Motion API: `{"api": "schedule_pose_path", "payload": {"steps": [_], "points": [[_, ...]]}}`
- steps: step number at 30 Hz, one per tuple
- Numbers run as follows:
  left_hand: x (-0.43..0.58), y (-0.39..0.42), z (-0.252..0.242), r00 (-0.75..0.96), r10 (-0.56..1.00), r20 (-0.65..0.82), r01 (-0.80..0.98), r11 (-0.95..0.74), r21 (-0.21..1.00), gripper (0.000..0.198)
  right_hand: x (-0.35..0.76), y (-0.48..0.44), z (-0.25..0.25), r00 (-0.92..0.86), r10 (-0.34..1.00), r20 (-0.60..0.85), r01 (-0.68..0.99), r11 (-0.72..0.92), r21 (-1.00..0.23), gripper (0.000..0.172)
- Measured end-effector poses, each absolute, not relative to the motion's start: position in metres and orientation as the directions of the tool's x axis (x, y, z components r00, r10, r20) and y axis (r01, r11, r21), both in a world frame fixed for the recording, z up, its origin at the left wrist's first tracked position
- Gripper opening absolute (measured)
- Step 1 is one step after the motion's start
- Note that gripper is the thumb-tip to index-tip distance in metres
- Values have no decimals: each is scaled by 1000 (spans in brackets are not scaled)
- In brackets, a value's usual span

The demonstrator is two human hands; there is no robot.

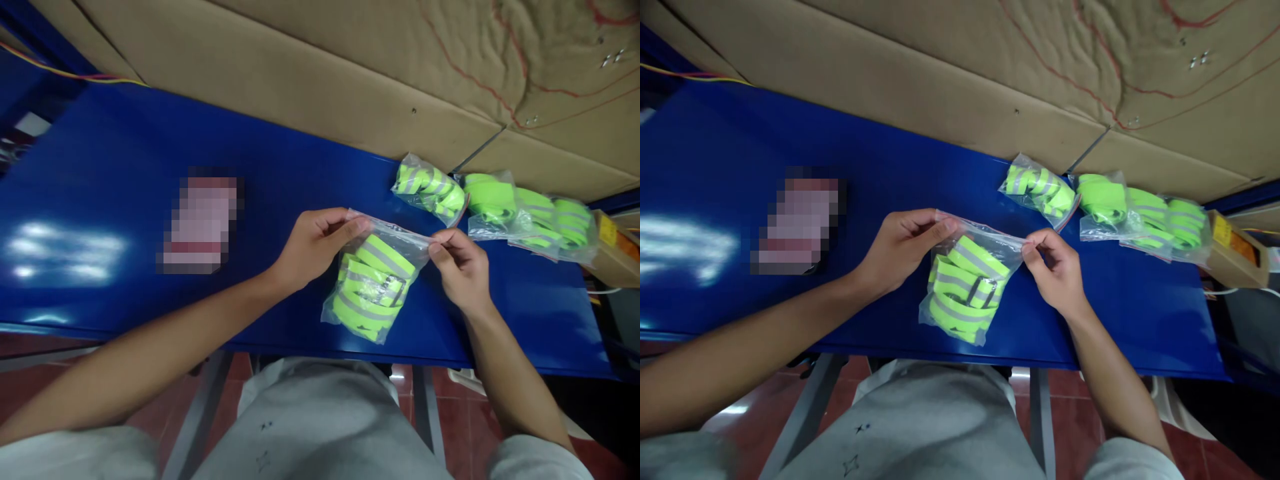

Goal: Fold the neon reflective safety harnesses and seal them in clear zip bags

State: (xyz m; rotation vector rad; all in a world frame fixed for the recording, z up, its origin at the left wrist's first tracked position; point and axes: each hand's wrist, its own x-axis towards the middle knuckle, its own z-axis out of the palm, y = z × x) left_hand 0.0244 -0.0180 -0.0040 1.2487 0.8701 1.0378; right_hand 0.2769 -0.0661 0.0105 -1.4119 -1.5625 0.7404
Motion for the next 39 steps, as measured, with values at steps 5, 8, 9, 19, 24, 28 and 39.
{"api": "schedule_pose_path", "payload": {"steps": [5,8,9,19,24,28,39], "points": [[28,-19,-8,358,933,33,-185,37,982,34,271,-63,7,-13,992,127,441,120,-889,39],[29,-22,-6,405,914,-22,-185,105,977,36,268,-63,5,-28,998,51,400,58,-915,36],[30,-23,-5,421,906,-42,-175,126,977,36,267,-63,4,-24,999,34,391,41,-920,35],[29,-26,-6,418,908,-35,0,38,999,30,261,-65,1,-53,998,-35,334,-16,-943,30],[29,-21,-14,453,891,5,31,-21,999,27,261,-64,0,-100,991,-84,355,-43,-934,29],[29,-22,-12,524,851,27,19,-44,999,26,263,-65,-1,-130,987,-91,360,-39,-932,28],[31,-21,-14,504,863,-25,53,-1,999,24,257,-69,-10,-112,993,24,482,75,-873,24]]}}
